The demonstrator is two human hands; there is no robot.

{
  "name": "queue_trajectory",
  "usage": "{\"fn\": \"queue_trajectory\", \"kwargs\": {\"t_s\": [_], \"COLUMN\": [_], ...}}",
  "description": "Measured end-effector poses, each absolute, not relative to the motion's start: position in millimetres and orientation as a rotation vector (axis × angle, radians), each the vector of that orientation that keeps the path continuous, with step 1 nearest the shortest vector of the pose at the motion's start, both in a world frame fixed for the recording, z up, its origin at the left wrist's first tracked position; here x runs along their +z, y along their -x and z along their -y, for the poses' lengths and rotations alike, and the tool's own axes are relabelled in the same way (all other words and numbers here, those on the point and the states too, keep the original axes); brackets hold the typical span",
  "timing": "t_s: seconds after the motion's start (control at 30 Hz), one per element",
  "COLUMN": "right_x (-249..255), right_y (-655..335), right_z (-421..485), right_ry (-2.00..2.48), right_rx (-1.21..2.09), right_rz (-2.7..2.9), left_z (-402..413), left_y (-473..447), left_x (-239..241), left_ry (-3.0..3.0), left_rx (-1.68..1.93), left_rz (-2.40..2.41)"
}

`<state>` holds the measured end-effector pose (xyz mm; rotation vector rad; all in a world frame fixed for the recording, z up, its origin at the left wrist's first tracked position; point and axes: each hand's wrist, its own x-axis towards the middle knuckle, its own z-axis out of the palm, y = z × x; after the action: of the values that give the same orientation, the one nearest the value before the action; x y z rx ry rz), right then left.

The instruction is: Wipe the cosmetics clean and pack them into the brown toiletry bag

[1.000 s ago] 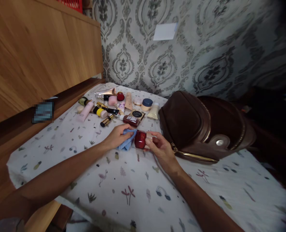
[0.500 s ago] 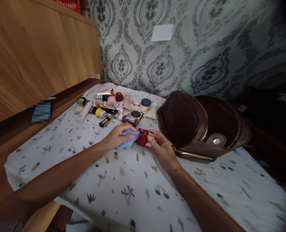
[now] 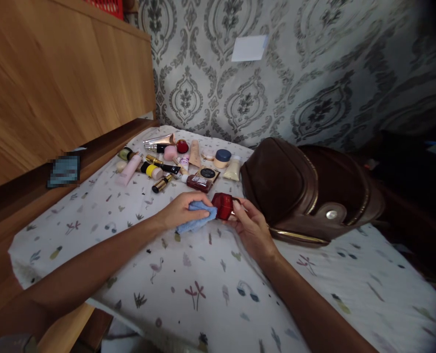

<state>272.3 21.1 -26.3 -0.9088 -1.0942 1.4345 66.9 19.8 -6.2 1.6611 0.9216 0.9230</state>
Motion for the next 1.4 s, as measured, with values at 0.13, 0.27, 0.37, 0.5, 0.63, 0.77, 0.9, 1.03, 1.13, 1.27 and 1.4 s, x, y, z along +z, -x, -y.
{"fn": "queue_trajectory", "kwargs": {"t_s": [0.13, 0.27, 0.37, 0.5, 0.63, 0.77, 0.9, 1.03, 1.13, 1.27, 1.4], "right_x": [-28.7, -31.6, -32.3, -31.0, -30.9, -33.8, -36.6, -38.9, -40.5, -42.2, -46.2], "right_y": [-272.2, -273.9, -274.2, -272.8, -273.0, -273.7, -272.8, -271.8, -272.7, -275.9, -278.6], "right_z": [-20.3, -19.2, -18.5, -19.1, -22.0, -24.4, -22.9, -20.6, -19.7, -18.4, -19.9], "right_ry": [0.898, 0.881, 0.849, 0.793, 0.794, 0.905, 0.985, 1.039, 1.083, 1.08, 1.073], "right_rx": [1.388, 1.375, 1.4, 1.449, 1.457, 1.301, 1.066, 0.931, 0.82, 0.584, 0.512], "right_rz": [1.18, 1.279, 1.307, 1.23, 1.121, 1.117, 1.258, 1.364, 1.461, 1.653, 1.763], "left_z": [-20.3, -23.4, -26.4, -28.4, -26.1, -22.3, -21.4, -22.1, -22.5, -21.5, -22.6], "left_y": [-67.9, -68.3, -67.4, -66.7, -68.6, -71.4, -71.6, -69.8, -69.0, -70.1, -68.2], "left_x": [-5.0, -5.5, -8.9, -14.3, -15.9, -13.7, -11.3, -10.6, -10.1, -9.8, -11.9], "left_ry": [-1.514, -1.485, -1.486, -1.457, -1.46, -1.479, -1.516, -1.549, -1.557, -1.566, -1.593], "left_rx": [1.01, 1.165, 1.21, 1.108, 0.969, 0.909, 0.97, 1.021, 1.099, 1.117, 1.043], "left_rz": [-0.916, -0.983, -1.03, -1.04, -1.021, -0.985, -1.031, -1.06, -1.091, -1.104, -1.107]}}
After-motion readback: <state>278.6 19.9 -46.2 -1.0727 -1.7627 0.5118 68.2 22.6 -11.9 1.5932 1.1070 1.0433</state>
